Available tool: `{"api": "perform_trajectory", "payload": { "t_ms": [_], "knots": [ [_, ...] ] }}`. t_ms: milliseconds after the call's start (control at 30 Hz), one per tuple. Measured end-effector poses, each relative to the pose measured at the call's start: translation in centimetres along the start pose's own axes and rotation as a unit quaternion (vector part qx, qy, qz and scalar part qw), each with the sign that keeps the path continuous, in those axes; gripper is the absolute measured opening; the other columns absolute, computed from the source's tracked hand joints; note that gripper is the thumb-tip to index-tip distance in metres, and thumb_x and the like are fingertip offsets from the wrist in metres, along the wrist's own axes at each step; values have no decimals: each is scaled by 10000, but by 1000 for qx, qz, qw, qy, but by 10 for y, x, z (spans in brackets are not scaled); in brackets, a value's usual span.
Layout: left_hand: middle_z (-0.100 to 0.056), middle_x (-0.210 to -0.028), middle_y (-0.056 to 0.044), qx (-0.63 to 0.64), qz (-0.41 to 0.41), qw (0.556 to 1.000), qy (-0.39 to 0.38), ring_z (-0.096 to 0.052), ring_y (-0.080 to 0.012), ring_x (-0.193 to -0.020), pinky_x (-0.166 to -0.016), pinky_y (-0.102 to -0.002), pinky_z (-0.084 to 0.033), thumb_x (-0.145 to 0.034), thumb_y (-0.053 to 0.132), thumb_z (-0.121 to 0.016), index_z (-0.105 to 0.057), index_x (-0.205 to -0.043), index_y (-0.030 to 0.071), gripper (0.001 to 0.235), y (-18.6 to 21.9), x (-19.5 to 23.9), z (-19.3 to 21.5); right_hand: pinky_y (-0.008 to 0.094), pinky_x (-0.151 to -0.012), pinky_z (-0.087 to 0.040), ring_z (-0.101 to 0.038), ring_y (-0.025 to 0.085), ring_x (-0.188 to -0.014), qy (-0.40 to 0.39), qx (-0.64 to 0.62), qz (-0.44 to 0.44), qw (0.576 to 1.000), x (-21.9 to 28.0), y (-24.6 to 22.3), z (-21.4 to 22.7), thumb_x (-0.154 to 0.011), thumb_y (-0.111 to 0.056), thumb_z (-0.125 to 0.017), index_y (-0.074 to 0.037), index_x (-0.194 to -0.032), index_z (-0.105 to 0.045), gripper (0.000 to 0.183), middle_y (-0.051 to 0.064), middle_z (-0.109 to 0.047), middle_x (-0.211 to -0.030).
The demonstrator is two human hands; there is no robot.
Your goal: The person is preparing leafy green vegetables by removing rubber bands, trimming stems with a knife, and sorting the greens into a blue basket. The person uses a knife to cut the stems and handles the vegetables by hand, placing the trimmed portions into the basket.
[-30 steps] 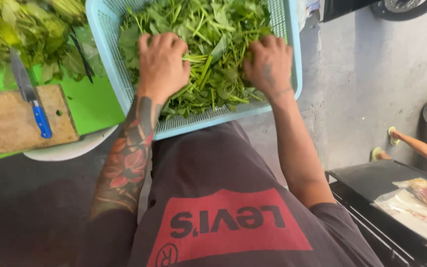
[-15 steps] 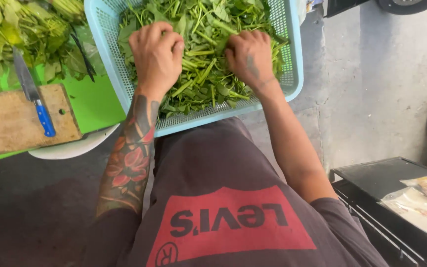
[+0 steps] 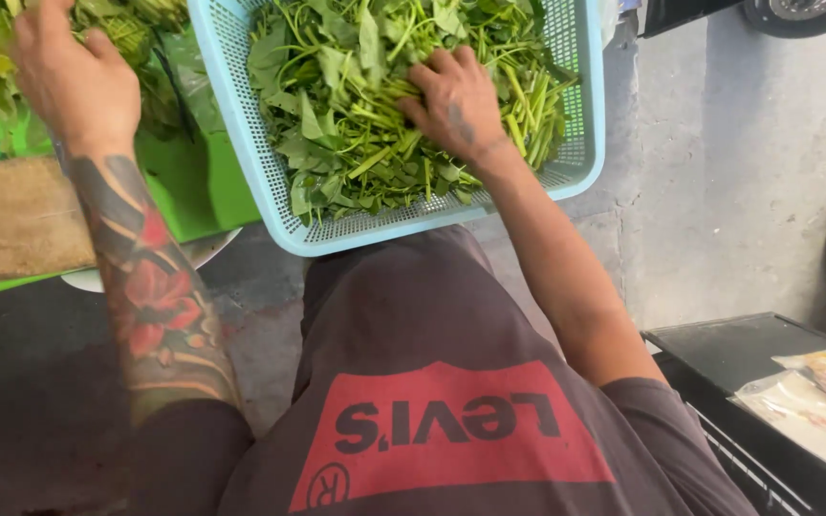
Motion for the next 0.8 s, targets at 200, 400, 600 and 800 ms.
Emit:
{"api": "perform_trajectory", "payload": {
  "t_ms": [200,400,600,800],
  "knots": [
    [-631,-1100,-110,-34,-12,998,59,-633,-337,-1000,-834,-487,-492,-889,2,-858,-683,-994,79,217,37,12,37,243,-605,-522,-582,145,-680,29,58,-114,991,46,45,59,-1067,-220,-648,-101,-901,-639,204,7,-614,-763],
    [-689,-1011,-73,162,-117,980,-10,-643,-210,-907,-799,-342,-546,-965,-1,-655,-670,-1011,71,87,175,27,19,373,-673,-532,-630,248,-797,82,4,-129,988,68,53,75,-1008,-179,-753,-40,-1051,-589,219,107,-677,-950],
    [-643,-1284,-174,114,-225,950,-183,-577,-338,-1179,-979,-562,-485,-979,302,-722,-732,-1170,96,281,242,66,-61,348,-642,-463,-562,234,-850,186,-90,-104,973,82,42,115,-980,-13,-705,-46,-1039,-535,183,107,-586,-969],
    [-522,-1420,-215,50,-194,964,-176,-540,-383,-1259,-1014,-574,-483,-946,361,-745,-599,-1333,77,502,246,60,-51,529,-1133,-385,-505,385,-1303,95,-123,-138,978,80,29,111,-969,-136,-784,13,-1334,-556,455,210,-592,-1355]
  ]
}}
Point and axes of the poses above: each hand's wrist, its own x-axis away from the middle knuckle, its own z-axis out of the back of the hand, y = z × x, the point moved 9 cm from there along -x, towards the middle knuckle
